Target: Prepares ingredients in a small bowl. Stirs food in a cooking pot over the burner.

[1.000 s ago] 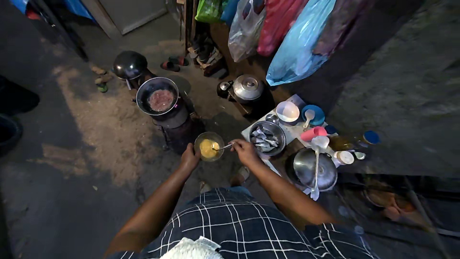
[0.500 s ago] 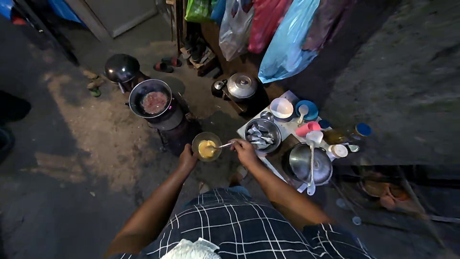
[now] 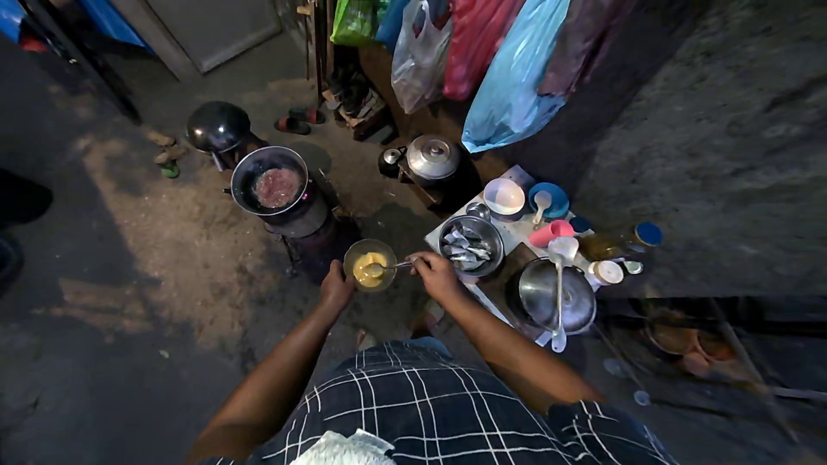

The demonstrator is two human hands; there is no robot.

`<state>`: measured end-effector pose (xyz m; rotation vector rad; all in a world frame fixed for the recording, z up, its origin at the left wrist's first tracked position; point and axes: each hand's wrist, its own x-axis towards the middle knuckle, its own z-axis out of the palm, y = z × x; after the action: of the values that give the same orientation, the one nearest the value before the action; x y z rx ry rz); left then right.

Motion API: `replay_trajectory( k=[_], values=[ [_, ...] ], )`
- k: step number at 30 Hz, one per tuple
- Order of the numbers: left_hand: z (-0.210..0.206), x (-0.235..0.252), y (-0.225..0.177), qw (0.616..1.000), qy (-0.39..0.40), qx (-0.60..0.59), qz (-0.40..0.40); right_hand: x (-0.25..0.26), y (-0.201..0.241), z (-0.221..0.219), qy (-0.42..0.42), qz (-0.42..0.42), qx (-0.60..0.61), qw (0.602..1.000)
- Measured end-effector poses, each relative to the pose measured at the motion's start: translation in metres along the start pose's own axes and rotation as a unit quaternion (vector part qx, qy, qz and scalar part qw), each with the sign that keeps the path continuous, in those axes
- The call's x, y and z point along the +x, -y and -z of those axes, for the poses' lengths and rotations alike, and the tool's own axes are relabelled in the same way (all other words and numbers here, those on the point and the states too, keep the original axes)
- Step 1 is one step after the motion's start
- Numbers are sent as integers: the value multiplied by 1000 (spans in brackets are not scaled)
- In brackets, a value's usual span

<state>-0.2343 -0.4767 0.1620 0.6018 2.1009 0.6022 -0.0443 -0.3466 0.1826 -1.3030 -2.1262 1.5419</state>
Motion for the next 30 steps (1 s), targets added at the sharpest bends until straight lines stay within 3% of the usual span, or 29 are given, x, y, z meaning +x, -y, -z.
replay_trajectory(
  k=[4,8,12,14,18,20,25,30],
  values=[
    [0,-1,2,1000,-10,-18,-2,-8,7,-2,-12,41,-8,999],
    [-5,0,8,998,-21,-49,-12,-13,-2,-13,5,29,-53,998],
    [-7,0,8,997,-32,-61,-21,-13,-5,-18,149,14,-36,988],
    [-7,-1,8,996,-34,-78,-26,-9,-4,-16,183,23,-24,983],
    [-8,-5,9,993,-41,-106,-41,9,-11,-22,75,-98,77,989],
    [-9,-10,8,991,-35,-120,-39,17,-20,-30,94,-159,182,966],
    [-18,-16,4,982,-27,-179,-46,17,-30,-45,185,-107,393,894],
    [-20,-19,5,963,-40,-260,-52,10,-16,-46,159,-117,380,903]
  ],
)
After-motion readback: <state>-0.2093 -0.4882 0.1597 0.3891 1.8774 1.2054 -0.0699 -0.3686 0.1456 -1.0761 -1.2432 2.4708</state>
